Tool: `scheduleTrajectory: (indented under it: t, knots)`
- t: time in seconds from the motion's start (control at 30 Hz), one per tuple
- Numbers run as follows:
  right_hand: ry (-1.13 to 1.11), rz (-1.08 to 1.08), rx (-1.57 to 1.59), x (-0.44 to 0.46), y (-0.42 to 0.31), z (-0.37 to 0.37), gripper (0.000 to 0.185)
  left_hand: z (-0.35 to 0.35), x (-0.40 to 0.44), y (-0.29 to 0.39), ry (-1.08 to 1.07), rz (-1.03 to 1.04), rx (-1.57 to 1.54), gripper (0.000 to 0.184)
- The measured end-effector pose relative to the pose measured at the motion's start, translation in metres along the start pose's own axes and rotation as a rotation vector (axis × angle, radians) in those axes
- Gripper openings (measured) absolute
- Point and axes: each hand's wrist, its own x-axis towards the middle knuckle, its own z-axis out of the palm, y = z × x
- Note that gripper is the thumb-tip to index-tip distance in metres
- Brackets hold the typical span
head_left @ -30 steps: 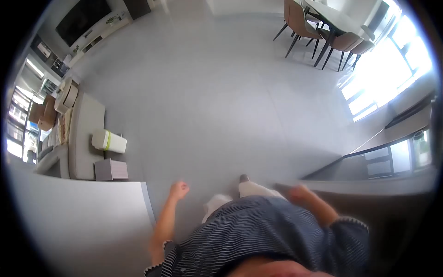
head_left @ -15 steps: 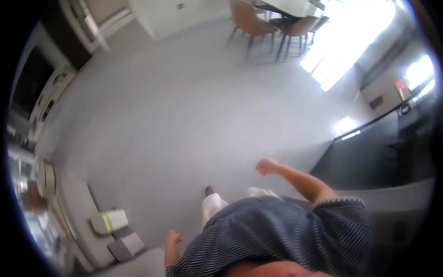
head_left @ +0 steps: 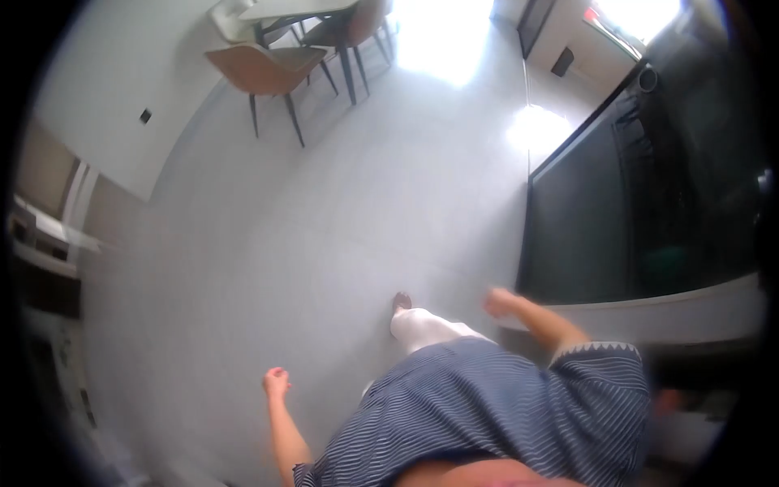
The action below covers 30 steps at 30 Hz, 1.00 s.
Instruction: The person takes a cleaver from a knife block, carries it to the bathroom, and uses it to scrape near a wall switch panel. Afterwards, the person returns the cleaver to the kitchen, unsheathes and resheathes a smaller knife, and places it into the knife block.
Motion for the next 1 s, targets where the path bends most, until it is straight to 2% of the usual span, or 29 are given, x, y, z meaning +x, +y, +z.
scheduleTrajectory:
  t: [0.03,0.1,0.2,0.33,0.47,0.5,0.57,0.6,0.7,0.8,0.9,1.0]
  knots:
    - [0.027,-0.033,0.001,0.003,-0.007,-0.018,0.019,0.013,0.005,0.026,-0.031,0.008,0.067,0.03]
    - [0.043,-0.076,0.077,0.01,-0.048,-0.051,0.019,-0.004,0.028,0.086,-0.223,0.082,0.332,0.031]
    - [0.114,-0.148,0.255,0.03,-0.078,-0.103,0.02,-0.012,0.054,0.179,-0.232,0.156,0.528,0.032]
    - [0.231,-0.212,0.463,0.044,-0.087,-0.172,0.021,-0.028,0.079,0.307,-0.18,0.241,0.546,0.031]
    - [0.196,-0.089,0.528,0.059,-0.082,-0.202,0.02,-0.031,0.126,0.412,-0.21,0.253,0.678,0.03]
    - [0.21,-0.03,0.543,0.067,-0.081,-0.226,0.021,-0.033,0.149,0.47,-0.22,0.276,0.721,0.03]
    - [0.22,0.099,0.65,0.074,-0.064,-0.226,0.021,-0.031,0.175,0.542,-0.243,0.328,0.795,0.029]
    - [0.216,0.183,0.733,0.077,-0.053,-0.233,0.021,-0.015,0.185,0.58,-0.261,0.352,0.815,0.028]
    - [0.323,0.207,0.892,0.046,-0.052,-0.243,0.02,0.028,0.224,0.663,-0.312,0.468,1.008,0.029]
    - [0.339,0.363,1.166,0.038,-0.057,-0.25,0.023,0.102,0.257,0.774,-0.303,0.665,1.19,0.029]
    - [0.243,0.36,1.22,0.071,-0.041,-0.258,0.023,0.191,0.266,0.891,-0.33,0.897,0.998,0.028]
    - [0.101,0.384,1.162,0.084,-0.033,-0.292,0.019,0.274,0.23,0.98,-0.438,0.947,0.826,0.029]
